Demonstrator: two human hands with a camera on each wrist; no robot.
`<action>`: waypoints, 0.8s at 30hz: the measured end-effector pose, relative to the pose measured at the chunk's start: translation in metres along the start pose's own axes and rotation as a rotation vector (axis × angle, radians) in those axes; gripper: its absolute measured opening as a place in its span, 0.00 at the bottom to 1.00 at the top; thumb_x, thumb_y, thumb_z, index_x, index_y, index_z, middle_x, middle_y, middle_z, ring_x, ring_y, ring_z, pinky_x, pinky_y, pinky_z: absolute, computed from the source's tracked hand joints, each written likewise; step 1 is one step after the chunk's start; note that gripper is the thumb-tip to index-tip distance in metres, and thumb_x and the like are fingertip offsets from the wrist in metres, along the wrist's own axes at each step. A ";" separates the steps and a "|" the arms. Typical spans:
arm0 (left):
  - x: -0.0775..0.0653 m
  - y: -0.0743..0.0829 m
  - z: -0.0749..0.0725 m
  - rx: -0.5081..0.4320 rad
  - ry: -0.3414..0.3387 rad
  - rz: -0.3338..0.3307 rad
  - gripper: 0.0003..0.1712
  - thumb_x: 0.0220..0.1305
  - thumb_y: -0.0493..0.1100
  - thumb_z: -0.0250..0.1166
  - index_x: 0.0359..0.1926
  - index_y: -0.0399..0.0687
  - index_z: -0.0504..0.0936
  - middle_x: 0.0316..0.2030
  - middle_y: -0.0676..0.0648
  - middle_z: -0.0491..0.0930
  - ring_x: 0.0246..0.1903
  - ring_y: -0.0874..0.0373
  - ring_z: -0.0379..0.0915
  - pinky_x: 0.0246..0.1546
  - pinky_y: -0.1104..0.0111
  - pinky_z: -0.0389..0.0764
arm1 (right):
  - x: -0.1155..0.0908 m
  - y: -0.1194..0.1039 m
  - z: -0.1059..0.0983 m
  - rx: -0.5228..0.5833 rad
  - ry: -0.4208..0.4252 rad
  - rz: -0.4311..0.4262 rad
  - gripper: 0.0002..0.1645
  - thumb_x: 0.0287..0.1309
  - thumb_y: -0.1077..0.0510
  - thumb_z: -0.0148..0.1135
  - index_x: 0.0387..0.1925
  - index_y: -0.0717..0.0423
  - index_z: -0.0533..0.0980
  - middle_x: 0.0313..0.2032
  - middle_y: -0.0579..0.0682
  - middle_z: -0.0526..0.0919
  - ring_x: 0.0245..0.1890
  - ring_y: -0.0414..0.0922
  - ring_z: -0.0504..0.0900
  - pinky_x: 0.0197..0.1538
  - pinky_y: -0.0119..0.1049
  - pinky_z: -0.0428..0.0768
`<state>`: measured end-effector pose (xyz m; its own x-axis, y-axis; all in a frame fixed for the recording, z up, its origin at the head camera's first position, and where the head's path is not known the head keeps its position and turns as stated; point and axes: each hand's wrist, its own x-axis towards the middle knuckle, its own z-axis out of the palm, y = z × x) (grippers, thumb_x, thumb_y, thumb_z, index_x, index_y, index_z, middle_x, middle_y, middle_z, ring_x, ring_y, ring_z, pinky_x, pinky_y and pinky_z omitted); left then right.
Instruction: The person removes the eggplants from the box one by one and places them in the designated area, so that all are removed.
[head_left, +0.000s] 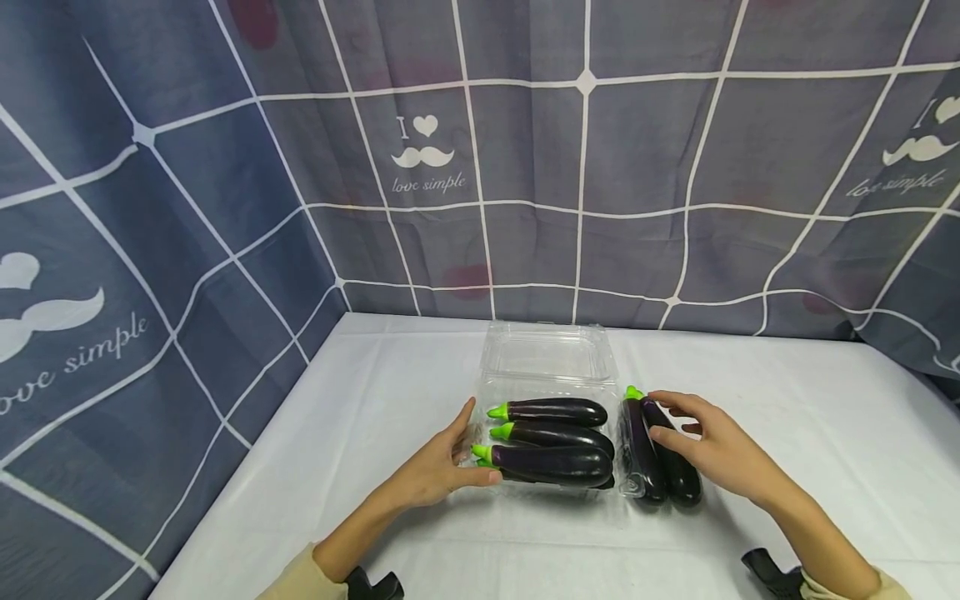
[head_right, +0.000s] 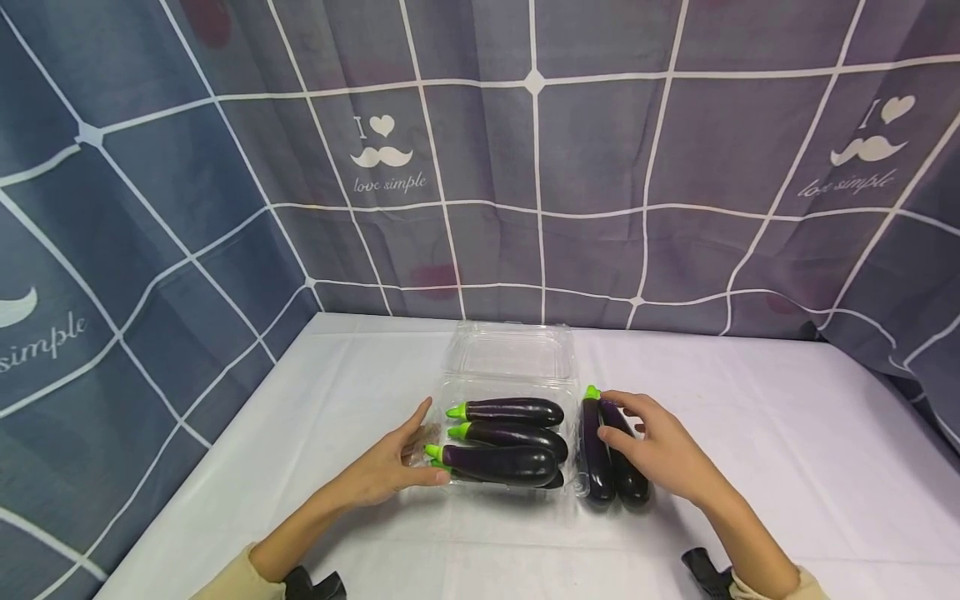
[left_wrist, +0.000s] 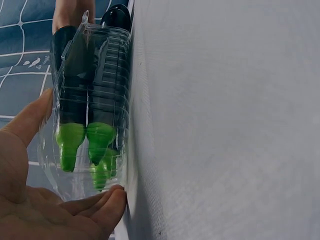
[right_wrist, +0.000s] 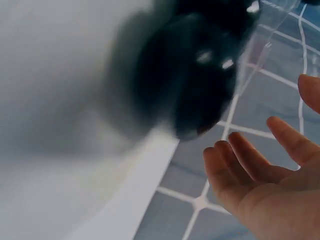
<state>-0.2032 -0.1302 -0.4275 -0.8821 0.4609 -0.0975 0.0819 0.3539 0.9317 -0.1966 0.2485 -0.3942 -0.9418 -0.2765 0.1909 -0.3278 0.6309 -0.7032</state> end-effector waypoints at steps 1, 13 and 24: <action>0.000 0.000 0.000 0.000 0.000 0.000 0.66 0.57 0.51 0.75 0.78 0.44 0.35 0.74 0.32 0.45 0.73 0.40 0.46 0.68 0.53 0.60 | 0.001 -0.005 0.001 -0.001 0.009 -0.013 0.28 0.65 0.56 0.64 0.64 0.62 0.72 0.59 0.60 0.76 0.56 0.58 0.74 0.53 0.47 0.76; -0.001 0.001 0.000 0.001 -0.001 -0.002 0.66 0.57 0.51 0.75 0.78 0.44 0.35 0.74 0.32 0.45 0.73 0.41 0.47 0.68 0.54 0.60 | 0.003 -0.049 0.015 0.025 0.038 -0.102 0.27 0.66 0.52 0.64 0.64 0.53 0.74 0.58 0.48 0.77 0.57 0.47 0.75 0.60 0.42 0.73; 0.000 0.000 0.000 -0.006 0.001 -0.001 0.66 0.57 0.51 0.75 0.78 0.44 0.36 0.74 0.32 0.48 0.72 0.43 0.49 0.68 0.54 0.60 | 0.013 -0.075 0.037 0.156 -0.070 -0.180 0.27 0.66 0.51 0.63 0.65 0.48 0.71 0.61 0.42 0.74 0.62 0.46 0.72 0.61 0.51 0.73</action>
<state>-0.2029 -0.1305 -0.4272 -0.8825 0.4598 -0.0985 0.0777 0.3493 0.9338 -0.1816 0.1705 -0.3642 -0.8599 -0.4276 0.2788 -0.4696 0.4487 -0.7604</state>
